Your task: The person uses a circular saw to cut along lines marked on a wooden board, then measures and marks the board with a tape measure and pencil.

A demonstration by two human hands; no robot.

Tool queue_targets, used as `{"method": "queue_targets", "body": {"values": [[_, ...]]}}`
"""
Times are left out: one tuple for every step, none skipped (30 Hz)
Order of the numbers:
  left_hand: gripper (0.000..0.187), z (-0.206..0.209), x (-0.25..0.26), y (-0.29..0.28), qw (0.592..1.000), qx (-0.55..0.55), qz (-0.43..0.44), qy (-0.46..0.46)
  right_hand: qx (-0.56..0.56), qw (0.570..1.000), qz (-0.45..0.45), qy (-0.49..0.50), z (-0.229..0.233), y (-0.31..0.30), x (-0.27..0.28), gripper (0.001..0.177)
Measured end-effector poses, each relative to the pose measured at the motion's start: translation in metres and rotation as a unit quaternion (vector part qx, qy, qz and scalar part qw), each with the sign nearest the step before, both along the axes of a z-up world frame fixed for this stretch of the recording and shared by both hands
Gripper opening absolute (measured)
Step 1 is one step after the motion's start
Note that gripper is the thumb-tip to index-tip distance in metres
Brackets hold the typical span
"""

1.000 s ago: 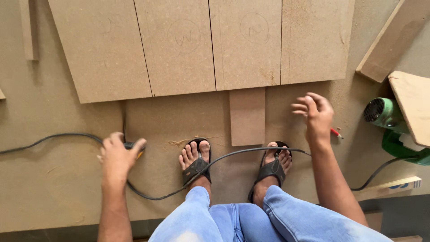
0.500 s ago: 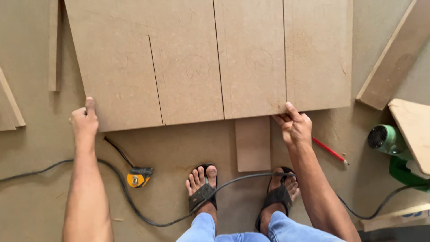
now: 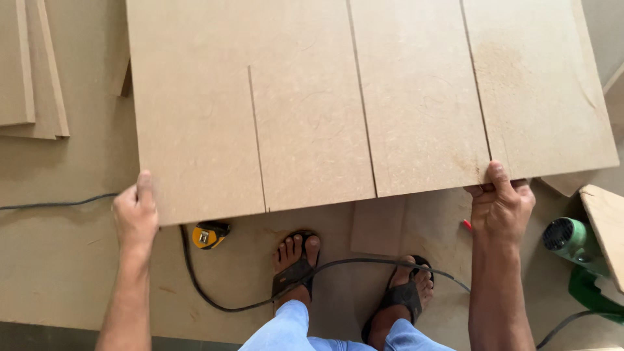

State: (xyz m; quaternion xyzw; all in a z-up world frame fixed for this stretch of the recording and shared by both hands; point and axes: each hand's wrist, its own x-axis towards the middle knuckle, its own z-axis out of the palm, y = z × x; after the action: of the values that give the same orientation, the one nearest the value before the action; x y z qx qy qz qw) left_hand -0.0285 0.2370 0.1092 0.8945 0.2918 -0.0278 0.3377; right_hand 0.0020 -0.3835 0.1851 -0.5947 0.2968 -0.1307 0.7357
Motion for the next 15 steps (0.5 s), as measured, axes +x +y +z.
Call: {"method": "queue_targets", "body": {"values": [[0.073, -0.005, -0.012, 0.002, 1.0, -0.005, 0.014, -0.005, -0.016, 1.0, 0.02, 0.002, 0.002, -0.005, 0.001, 0.023], [0.073, -0.014, -0.023, 0.002, 1.0, -0.009, 0.027, -0.01, -0.033, 0.999, 0.04, 0.003, 0.004, -0.011, 0.001, 0.027], [0.073, -0.024, -0.034, 0.001, 0.999, -0.013, 0.04, -0.014, -0.024, 0.998, 0.053, -0.026, 0.005, -0.015, 0.007, 0.024], [0.072, -0.033, -0.047, -0.005, 0.997, -0.029, 0.062, -0.021, -0.016, 0.996, 0.067, -0.056, 0.005, -0.019, 0.019, 0.022], [0.072, -0.04, -0.058, -0.012, 0.995, -0.047, 0.081, -0.029, -0.009, 0.993, 0.077, -0.085, 0.006, -0.022, 0.032, 0.022], [0.071, -0.044, -0.065, -0.019, 0.992, -0.064, 0.1, -0.036, -0.011, 0.995, 0.078, -0.053, 0.009, -0.025, 0.048, 0.023], [0.062, -0.045, -0.072, -0.032, 0.979, -0.134, 0.129, -0.081, -0.013, 0.997, 0.075, -0.021, 0.011, -0.028, 0.07, 0.025], [0.055, -0.046, -0.08, -0.051, 0.958, -0.204, 0.158, -0.124, -0.02, 0.997, 0.077, -0.015, 0.009, -0.026, 0.094, 0.024], [0.057, -0.044, -0.083, -0.065, 0.955, -0.203, 0.193, -0.095, -0.027, 0.997, 0.078, -0.009, 0.007, -0.027, 0.115, 0.024], [0.06, -0.042, -0.082, -0.077, 0.951, -0.201, 0.227, -0.064, 0.006, 0.999, 0.025, 0.033, 0.0, -0.025, 0.134, 0.021], [0.059, -0.04, -0.081, -0.091, 0.946, -0.212, 0.239, -0.055, 0.039, 0.996, -0.022, 0.075, -0.008, -0.025, 0.157, 0.018], [0.059, -0.038, -0.08, -0.102, 0.941, -0.222, 0.251, -0.045, 0.041, 0.997, -0.017, 0.06, -0.013, -0.032, 0.173, 0.015], [0.058, -0.036, -0.082, -0.113, 0.935, -0.229, 0.269, -0.034, 0.046, 0.998, -0.006, 0.048, -0.023, -0.036, 0.188, 0.013], [0.058, -0.038, -0.081, -0.126, 0.929, -0.254, 0.266, -0.033, 0.05, 0.998, 0.005, 0.037, -0.033, -0.04, 0.204, 0.01], [0.057, -0.039, -0.079, -0.136, 0.924, -0.275, 0.262, -0.031, 0.072, 0.997, 0.025, -0.001, -0.036, -0.048, 0.223, 0.006]]}}
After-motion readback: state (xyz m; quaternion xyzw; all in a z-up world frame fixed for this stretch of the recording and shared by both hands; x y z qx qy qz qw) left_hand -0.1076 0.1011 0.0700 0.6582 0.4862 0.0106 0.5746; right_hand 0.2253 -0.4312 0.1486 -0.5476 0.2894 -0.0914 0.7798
